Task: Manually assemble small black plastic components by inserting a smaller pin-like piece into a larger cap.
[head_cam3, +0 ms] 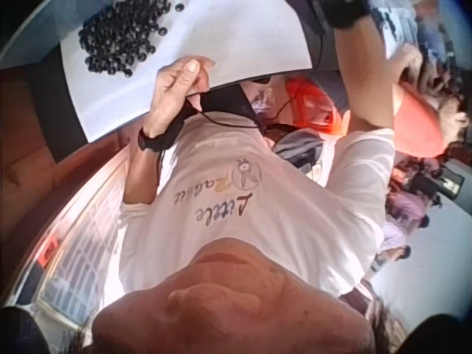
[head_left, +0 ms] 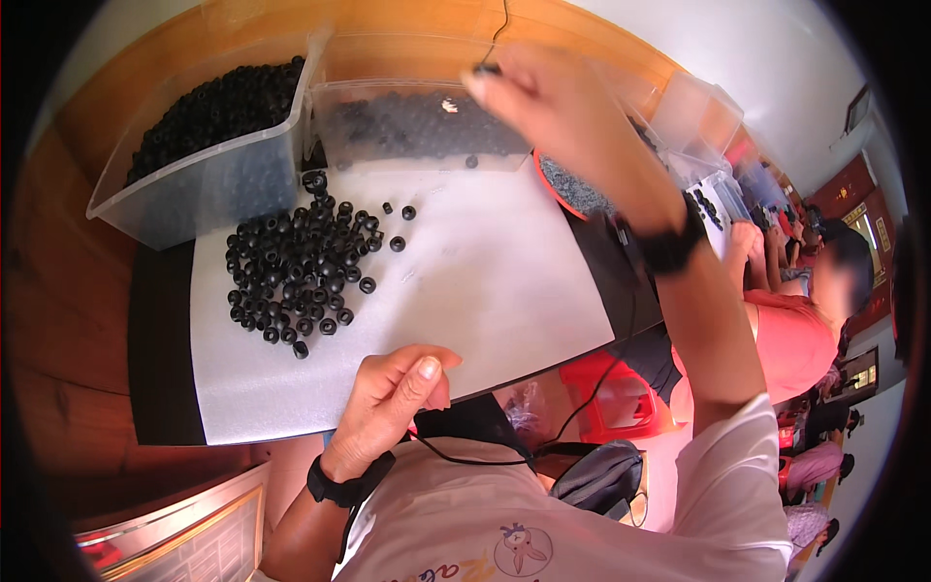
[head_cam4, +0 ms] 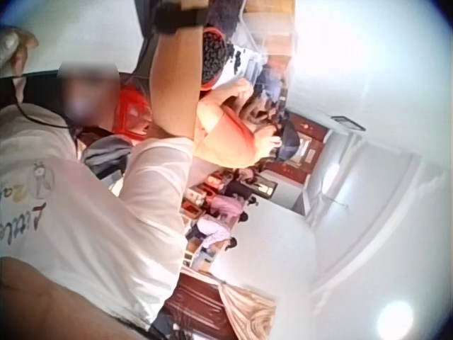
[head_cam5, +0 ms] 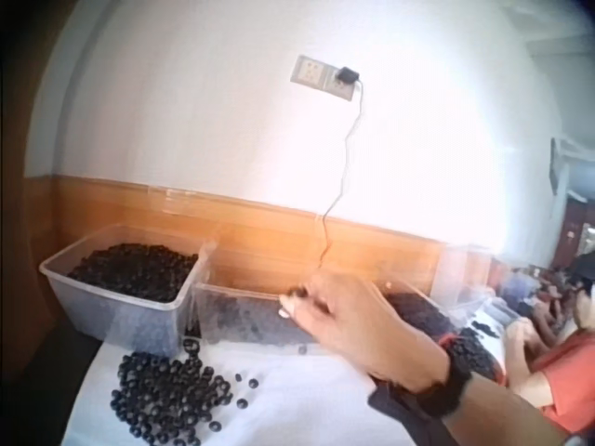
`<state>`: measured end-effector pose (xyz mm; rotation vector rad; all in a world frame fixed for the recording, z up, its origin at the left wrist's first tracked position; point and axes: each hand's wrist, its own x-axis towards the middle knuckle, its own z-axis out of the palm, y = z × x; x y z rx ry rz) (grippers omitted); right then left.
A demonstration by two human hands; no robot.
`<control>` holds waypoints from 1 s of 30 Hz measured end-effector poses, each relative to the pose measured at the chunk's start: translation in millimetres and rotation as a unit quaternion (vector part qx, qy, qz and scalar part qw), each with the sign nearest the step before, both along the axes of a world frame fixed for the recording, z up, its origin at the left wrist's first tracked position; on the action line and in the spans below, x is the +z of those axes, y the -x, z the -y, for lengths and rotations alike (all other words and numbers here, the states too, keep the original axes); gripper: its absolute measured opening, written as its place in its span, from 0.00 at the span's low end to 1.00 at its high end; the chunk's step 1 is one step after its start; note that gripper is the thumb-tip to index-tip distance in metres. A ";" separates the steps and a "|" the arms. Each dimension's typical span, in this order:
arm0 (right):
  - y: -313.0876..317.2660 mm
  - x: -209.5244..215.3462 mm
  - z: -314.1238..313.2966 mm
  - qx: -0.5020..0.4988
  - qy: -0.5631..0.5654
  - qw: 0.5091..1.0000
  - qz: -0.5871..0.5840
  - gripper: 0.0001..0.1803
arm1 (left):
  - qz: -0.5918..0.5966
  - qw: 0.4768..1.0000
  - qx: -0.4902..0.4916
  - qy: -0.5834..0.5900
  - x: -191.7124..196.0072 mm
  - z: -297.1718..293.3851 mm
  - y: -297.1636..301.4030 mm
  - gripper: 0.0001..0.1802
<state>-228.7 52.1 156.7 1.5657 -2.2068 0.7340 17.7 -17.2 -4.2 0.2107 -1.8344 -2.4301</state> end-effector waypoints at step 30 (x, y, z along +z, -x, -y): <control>-1.6 -110.5 20.2 0.089 -0.266 0.960 0.011 0.08 | -0.007 0.998 0.041 -0.037 -2.3 2.6 11.9 0.21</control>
